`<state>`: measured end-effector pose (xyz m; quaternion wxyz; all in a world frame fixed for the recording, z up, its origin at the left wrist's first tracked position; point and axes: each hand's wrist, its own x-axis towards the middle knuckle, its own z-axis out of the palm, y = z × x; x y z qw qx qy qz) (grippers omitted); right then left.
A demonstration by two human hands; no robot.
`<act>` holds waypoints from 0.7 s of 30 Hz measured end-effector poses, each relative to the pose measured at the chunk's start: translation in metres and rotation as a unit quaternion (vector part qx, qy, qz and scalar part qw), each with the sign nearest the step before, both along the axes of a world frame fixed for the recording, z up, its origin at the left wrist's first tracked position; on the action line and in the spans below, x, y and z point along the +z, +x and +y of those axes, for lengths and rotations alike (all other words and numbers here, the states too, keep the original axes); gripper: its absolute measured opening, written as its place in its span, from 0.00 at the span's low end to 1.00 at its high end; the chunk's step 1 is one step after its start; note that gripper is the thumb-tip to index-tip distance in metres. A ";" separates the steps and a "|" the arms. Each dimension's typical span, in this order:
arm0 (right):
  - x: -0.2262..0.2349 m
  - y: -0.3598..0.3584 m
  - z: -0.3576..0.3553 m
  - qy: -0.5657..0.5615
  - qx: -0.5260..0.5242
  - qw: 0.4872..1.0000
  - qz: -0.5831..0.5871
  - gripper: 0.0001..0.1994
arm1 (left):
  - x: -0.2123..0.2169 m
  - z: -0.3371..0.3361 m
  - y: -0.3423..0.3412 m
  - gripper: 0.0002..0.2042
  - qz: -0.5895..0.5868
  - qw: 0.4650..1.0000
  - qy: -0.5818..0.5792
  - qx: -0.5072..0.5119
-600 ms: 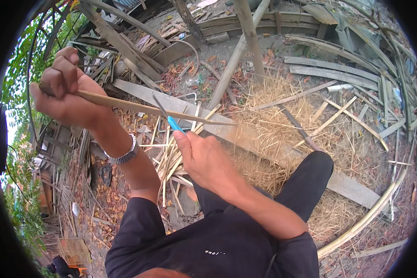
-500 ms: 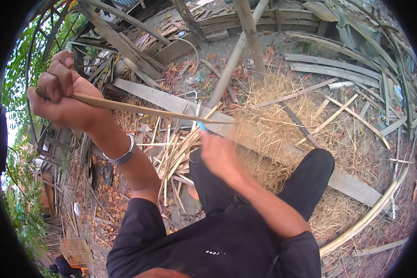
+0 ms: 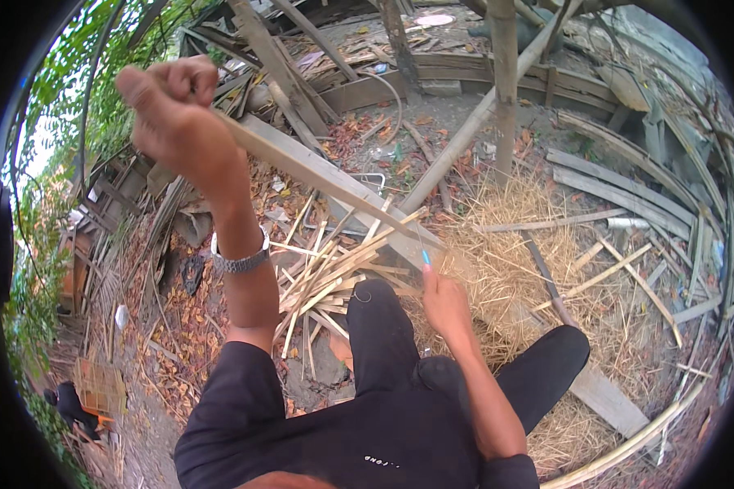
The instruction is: The person sits on the ground and uses a knife to split a long bamboo stick into thin strips. They hold the bamboo with one hand and use the knife to shave and split the material, creating a pile of thin bamboo strips on the ground.
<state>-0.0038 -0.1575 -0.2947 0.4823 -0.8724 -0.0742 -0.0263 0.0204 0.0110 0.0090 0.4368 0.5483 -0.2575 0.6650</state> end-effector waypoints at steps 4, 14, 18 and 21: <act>0.081 -0.024 0.023 0.149 0.064 0.986 -0.028 0.28 | -0.003 0.010 0.013 0.26 0.058 0.998 0.011 0.020; 0.111 -0.033 0.031 0.148 0.085 0.985 -0.036 0.23 | -0.002 0.009 -0.006 0.28 0.019 0.989 0.089 -0.118; 0.167 -0.060 0.037 0.242 0.154 0.955 -0.077 0.23 | -0.008 0.008 -0.008 0.26 0.025 0.998 0.036 -0.053; 0.176 -0.061 0.048 0.252 0.159 0.950 -0.097 0.25 | -0.009 0.001 -0.013 0.25 0.026 0.999 0.003 -0.042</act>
